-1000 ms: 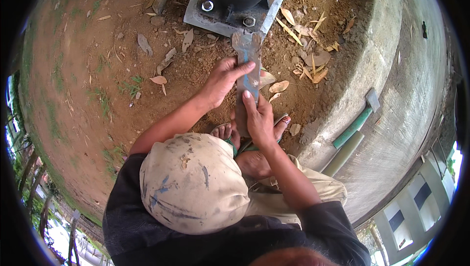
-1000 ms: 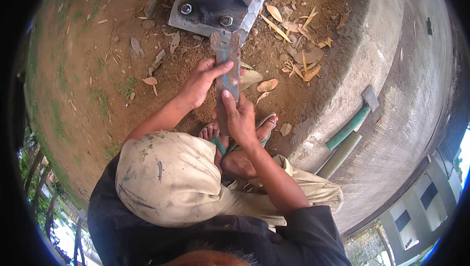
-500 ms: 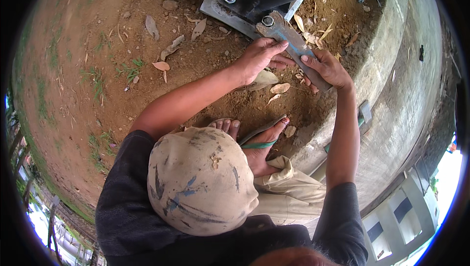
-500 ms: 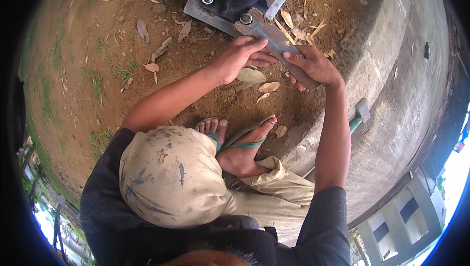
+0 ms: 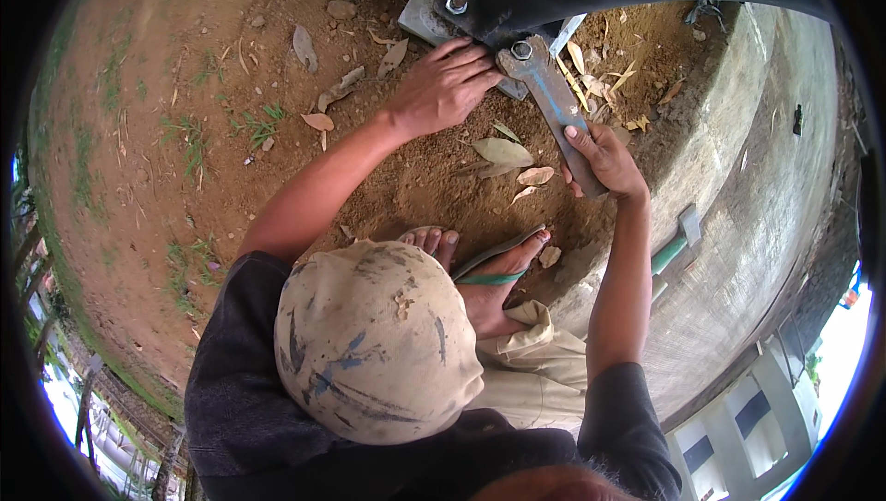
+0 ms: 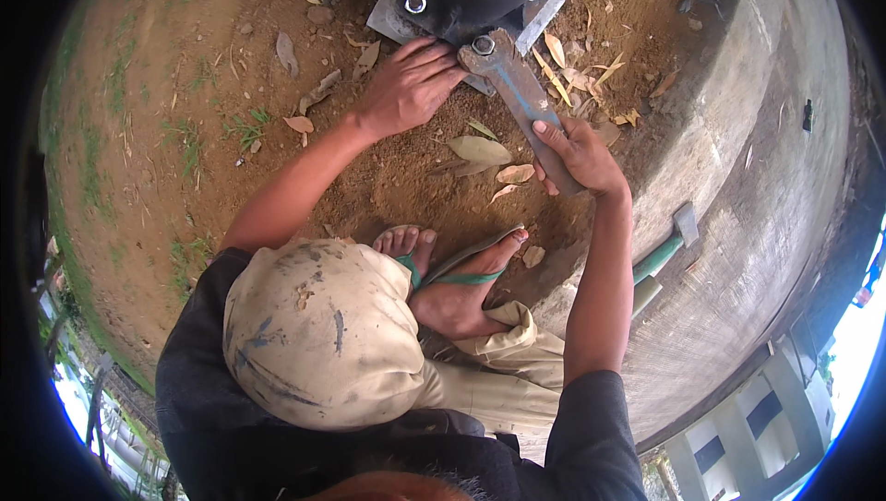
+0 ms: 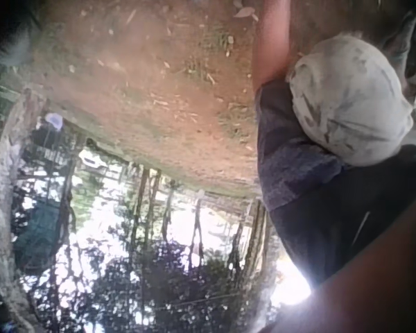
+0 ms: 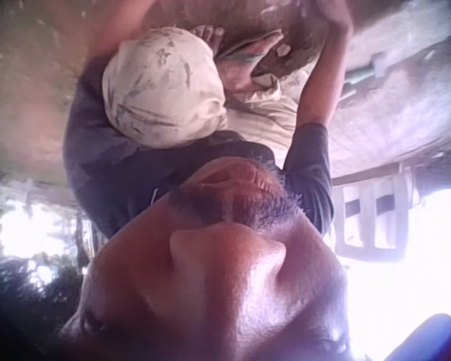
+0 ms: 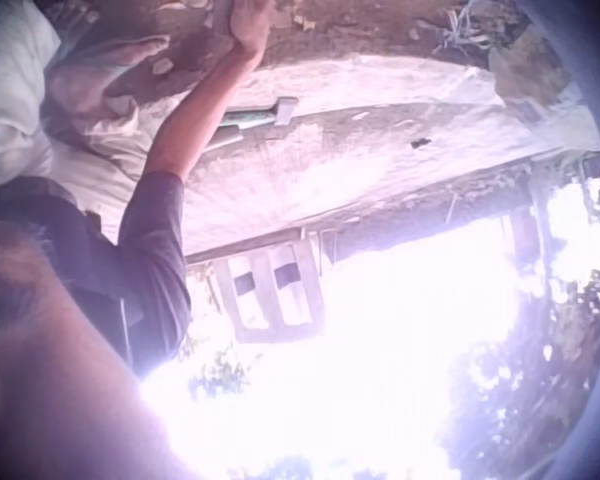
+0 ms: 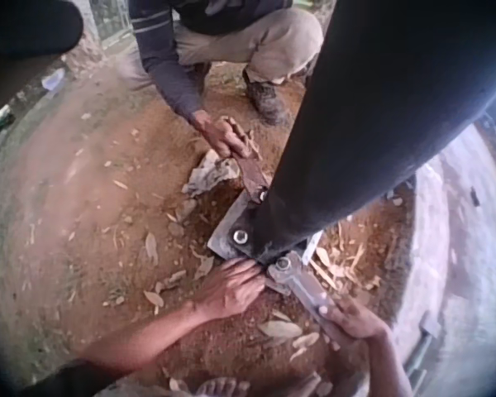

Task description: The person uses a wrench to tighten or loosen bolts on a metal plate at the base of a pole while sitting on the ground.

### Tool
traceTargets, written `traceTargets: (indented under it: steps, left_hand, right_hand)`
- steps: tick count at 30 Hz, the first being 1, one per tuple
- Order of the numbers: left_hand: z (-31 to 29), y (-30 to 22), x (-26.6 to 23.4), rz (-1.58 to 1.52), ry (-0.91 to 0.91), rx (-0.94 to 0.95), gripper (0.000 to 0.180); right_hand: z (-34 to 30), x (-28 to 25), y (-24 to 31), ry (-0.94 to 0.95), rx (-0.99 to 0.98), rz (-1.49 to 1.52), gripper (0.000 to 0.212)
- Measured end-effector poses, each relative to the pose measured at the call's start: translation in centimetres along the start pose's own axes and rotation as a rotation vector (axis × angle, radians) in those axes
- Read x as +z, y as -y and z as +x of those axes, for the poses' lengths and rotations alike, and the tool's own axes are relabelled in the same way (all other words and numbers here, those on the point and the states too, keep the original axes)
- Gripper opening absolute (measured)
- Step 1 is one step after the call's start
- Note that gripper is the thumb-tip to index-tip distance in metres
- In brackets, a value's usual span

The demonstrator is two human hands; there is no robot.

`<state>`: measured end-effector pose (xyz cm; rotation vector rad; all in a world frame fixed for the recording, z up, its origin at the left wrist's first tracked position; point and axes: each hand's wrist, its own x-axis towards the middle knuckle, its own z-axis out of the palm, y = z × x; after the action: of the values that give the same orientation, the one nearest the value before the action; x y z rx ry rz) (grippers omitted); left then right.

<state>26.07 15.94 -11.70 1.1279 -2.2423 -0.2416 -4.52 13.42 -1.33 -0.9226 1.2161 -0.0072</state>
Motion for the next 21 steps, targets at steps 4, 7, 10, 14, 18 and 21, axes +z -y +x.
traceTargets:
  steps: [4, 7, 10, 14, 18, 21]
  left_hand:
    - [-1.1, 5.6, -3.0, 0.172, -0.039, -0.095, 0.028]
    - [-4.4, 9.0, -7.5, 0.386, -0.150, -0.290, 0.031]
    - [-3.6, 6.2, -6.2, 0.170, -0.177, -0.222, 0.031]
    - [0.4, 1.2, -1.3, -0.018, 0.042, 0.041, 0.031]
    - [-0.7, 4.2, -3.7, 0.138, -0.046, -0.057, 0.031]
    - [-4.5, 6.1, -3.9, 0.122, -0.137, -0.437, 0.035]
  right_hand:
    - [-0.4, -0.6, -0.5, -0.024, -0.021, -0.042, 0.047]
    - [-0.5, 0.3, 0.1, -0.062, -0.006, -0.066, 0.047]
    - [0.2, 0.3, -0.8, -0.050, -0.031, -0.045, 0.045]
    - [0.1, -0.3, -1.3, -0.031, -0.080, -0.029, 0.044]
    - [-0.9, -0.1, 0.1, -0.051, -0.073, -0.081, 0.044]
    - [-0.2, 0.5, -0.2, -0.052, -0.056, -0.125, 0.046]
